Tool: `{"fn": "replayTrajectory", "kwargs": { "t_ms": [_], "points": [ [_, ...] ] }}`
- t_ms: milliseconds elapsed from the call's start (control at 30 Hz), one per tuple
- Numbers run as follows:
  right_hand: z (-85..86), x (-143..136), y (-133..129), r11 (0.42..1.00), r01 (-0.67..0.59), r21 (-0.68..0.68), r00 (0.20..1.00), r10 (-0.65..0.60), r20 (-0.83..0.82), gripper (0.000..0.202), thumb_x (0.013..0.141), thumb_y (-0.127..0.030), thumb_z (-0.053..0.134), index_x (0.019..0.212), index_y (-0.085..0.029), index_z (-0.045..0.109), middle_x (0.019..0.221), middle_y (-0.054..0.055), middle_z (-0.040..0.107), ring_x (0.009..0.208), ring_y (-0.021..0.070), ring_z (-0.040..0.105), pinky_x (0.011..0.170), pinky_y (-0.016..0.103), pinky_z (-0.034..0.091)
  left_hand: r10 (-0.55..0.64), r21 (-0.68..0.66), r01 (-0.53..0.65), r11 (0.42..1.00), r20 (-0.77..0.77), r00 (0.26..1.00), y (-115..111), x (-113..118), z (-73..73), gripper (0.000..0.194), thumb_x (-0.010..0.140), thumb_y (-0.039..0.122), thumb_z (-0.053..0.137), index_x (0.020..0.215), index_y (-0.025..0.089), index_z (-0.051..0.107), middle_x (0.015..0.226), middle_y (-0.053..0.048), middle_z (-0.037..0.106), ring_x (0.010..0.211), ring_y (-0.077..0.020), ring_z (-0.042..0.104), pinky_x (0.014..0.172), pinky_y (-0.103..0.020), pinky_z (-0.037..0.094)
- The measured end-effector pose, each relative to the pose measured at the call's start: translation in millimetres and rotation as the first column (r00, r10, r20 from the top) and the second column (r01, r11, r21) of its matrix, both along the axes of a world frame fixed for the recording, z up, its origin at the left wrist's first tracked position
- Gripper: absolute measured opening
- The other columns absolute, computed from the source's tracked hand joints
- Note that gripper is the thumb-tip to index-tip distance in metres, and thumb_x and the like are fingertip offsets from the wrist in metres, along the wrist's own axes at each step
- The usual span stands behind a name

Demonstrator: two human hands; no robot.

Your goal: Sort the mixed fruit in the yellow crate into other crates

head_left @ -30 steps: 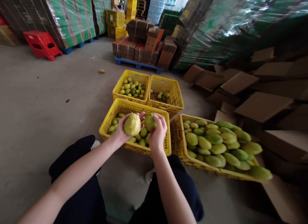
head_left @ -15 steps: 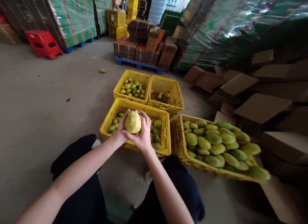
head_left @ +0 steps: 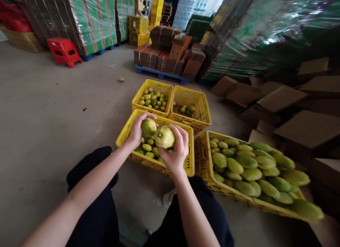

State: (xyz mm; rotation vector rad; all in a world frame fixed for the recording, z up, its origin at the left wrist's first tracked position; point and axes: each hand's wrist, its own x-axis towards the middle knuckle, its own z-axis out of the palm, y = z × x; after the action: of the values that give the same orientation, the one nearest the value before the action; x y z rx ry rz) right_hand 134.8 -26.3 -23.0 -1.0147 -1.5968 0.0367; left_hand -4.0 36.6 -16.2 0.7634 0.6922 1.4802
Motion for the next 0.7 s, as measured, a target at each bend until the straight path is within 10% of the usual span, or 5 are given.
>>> {"fn": "replayTrajectory", "kwargs": {
  "t_ms": [433, 700],
  "points": [
    [-25.6, -4.6, 10.4, 0.992, 0.123, -0.019, 0.992, -0.124, -0.002, 0.062, 0.076, -0.01, 0.058, 0.134, -0.029, 0.05, 0.125, 0.011, 0.062, 0.117, 0.0295, 0.064, 0.102, 0.054, 0.055, 0.081, 0.349, -0.021, 0.937, -0.16, 0.984, -11.8, -6.5, -3.3, 0.036, 0.084, 0.042, 0.059, 0.064, 0.021, 0.08, 0.077, -0.008, 0.071, 0.08, -0.025, 0.067, 0.089, -0.036, 0.05],
    [-26.7, -7.2, 10.6, 0.994, 0.107, -0.039, 0.994, -0.106, 0.03, 0.069, 0.072, -0.007, 0.054, 0.137, -0.029, 0.047, 0.127, 0.011, 0.06, 0.119, 0.03, 0.062, 0.104, 0.056, 0.054, -0.001, 0.213, 0.035, 0.976, -0.156, 0.988, -11.9, -12.3, -1.3, 0.036, 0.086, 0.034, 0.057, 0.06, 0.022, 0.078, 0.076, -0.008, 0.074, 0.083, -0.026, 0.069, 0.094, -0.037, 0.049]
  ]
}}
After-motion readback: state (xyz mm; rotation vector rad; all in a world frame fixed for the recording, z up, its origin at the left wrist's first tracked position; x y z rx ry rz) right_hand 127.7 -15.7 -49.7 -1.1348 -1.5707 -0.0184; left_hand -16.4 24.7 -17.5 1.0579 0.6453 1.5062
